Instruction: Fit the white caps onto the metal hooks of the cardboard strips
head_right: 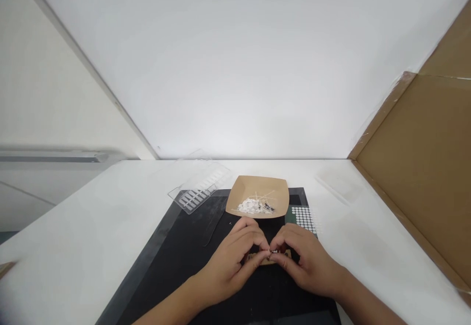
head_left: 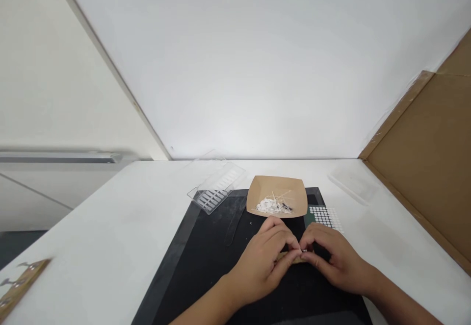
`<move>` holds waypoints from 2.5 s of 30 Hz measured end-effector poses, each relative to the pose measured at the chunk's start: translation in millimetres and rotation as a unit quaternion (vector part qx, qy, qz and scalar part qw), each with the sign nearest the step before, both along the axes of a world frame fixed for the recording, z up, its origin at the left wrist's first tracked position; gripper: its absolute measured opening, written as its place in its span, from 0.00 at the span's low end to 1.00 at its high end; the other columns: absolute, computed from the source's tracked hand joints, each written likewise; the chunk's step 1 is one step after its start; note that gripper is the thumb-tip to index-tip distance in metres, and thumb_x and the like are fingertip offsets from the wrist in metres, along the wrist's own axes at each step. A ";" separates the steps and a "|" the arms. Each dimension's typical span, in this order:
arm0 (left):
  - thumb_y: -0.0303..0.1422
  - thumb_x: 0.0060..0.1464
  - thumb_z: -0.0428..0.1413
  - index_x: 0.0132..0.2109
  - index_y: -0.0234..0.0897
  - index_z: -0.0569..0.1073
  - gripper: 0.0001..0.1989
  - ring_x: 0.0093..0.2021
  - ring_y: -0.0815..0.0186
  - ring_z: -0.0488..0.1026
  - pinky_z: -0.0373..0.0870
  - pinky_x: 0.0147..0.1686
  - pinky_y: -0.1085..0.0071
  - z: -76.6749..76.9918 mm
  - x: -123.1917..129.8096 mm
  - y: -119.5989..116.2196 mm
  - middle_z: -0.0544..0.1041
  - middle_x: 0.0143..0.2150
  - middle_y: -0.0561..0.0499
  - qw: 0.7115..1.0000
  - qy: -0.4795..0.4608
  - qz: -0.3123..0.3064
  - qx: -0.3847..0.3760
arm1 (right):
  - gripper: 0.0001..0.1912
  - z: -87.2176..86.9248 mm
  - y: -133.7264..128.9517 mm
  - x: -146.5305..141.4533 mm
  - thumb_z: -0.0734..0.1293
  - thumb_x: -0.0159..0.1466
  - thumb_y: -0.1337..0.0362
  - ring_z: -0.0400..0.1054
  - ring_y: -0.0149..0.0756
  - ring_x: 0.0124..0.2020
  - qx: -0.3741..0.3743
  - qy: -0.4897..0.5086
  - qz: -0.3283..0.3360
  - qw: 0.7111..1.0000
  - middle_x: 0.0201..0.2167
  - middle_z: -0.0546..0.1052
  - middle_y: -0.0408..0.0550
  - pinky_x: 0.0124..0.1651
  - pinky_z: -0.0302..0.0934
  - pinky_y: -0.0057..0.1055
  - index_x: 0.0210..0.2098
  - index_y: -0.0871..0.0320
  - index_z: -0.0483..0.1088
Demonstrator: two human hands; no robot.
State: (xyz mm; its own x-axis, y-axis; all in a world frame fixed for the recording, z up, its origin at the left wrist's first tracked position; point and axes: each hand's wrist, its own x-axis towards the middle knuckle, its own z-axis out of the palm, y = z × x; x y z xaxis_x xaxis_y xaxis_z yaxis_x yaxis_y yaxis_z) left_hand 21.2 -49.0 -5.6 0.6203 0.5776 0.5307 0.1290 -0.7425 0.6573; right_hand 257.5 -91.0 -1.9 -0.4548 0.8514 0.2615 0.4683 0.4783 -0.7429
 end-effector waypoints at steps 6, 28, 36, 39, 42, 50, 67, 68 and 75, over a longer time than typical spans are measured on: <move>0.26 0.68 0.60 0.48 0.38 0.77 0.04 0.40 0.63 0.72 0.71 0.44 0.66 -6.9 2.5 3.9 0.80 0.36 0.50 0.995 -0.053 0.032 0.073 | 0.07 -10.9 1.0 -2.2 0.66 0.77 0.59 0.71 0.35 0.36 0.033 0.008 -0.040 0.999 0.35 0.78 0.43 0.39 0.63 0.32 0.41 0.52 0.72; 0.20 0.58 0.62 0.39 0.39 0.79 0.08 0.39 0.62 0.72 0.70 0.31 0.74 3.3 1.7 6.7 0.79 0.31 0.50 0.996 -0.079 0.037 0.031 | 0.06 -12.3 -4.2 -8.5 0.65 0.78 0.61 0.71 0.36 0.35 0.116 -0.005 -0.050 0.992 0.34 0.79 0.41 0.43 0.57 0.35 0.43 0.53 0.70; 0.20 0.57 0.60 0.36 0.39 0.77 0.09 0.40 0.63 0.70 0.70 0.31 0.75 0.7 0.6 5.1 0.78 0.30 0.51 0.998 -0.050 0.044 0.018 | 0.07 -13.8 -5.8 -8.2 0.65 0.78 0.61 0.71 0.36 0.34 0.073 -0.006 -0.036 0.997 0.32 0.80 0.40 0.44 0.56 0.36 0.41 0.52 0.70; 0.18 0.53 0.60 0.35 0.39 0.77 0.10 0.40 0.62 0.70 0.68 0.26 0.79 0.8 1.3 3.0 0.77 0.30 0.50 0.998 -0.052 0.046 -0.003 | 0.07 -12.4 -6.2 -8.2 0.65 0.78 0.60 0.71 0.36 0.34 0.059 -0.005 -0.031 0.998 0.32 0.80 0.40 0.44 0.56 0.36 0.41 0.52 0.70; 0.18 0.50 0.60 0.33 0.38 0.77 0.09 0.40 0.61 0.71 0.67 0.22 0.82 2.3 1.9 0.9 0.76 0.29 0.49 0.996 -0.055 0.043 -0.060 | 0.08 -10.3 -6.0 -8.0 0.65 0.78 0.60 0.72 0.35 0.34 0.044 0.007 -0.025 0.999 0.32 0.80 0.39 0.44 0.57 0.36 0.42 0.52 0.71; 0.25 0.48 0.62 0.30 0.36 0.79 0.03 0.32 0.67 0.71 0.70 0.22 0.80 4.8 2.2 -1.1 0.73 0.33 0.48 0.965 -0.050 0.035 -0.256 | 0.11 -1.1 -5.6 -9.7 0.66 0.77 0.56 0.73 0.33 0.32 -0.029 0.051 -0.027 0.998 0.30 0.80 0.40 0.40 0.62 0.32 0.40 0.53 0.74; 0.36 0.58 0.65 0.38 0.34 0.84 0.09 0.30 0.69 0.74 0.70 0.22 0.78 -1.5 -0.9 3.8 0.73 0.37 0.47 0.915 -0.081 -0.029 -0.395 | 0.12 0.9 -5.9 -9.5 0.67 0.77 0.54 0.74 0.32 0.31 -0.078 0.090 -0.040 0.992 0.29 0.80 0.41 0.37 0.66 0.29 0.40 0.54 0.75; 0.35 0.58 0.65 0.38 0.34 0.84 0.08 0.30 0.70 0.74 0.69 0.21 0.79 -0.8 -1.1 3.7 0.74 0.37 0.47 0.920 -0.083 -0.025 -0.383 | 0.13 0.9 -5.8 -9.9 0.67 0.77 0.54 0.74 0.32 0.31 -0.065 0.085 -0.044 0.993 0.29 0.80 0.41 0.37 0.66 0.30 0.40 0.54 0.75; 0.30 0.52 0.68 0.35 0.35 0.83 0.04 0.29 0.72 0.71 0.70 0.23 0.80 3.5 1.1 1.4 0.74 0.36 0.49 0.938 -0.087 0.001 -0.334 | 0.12 -1.5 -5.2 -11.1 0.64 0.79 0.57 0.72 0.35 0.32 0.070 0.026 -0.044 0.996 0.30 0.80 0.42 0.40 0.61 0.35 0.40 0.53 0.73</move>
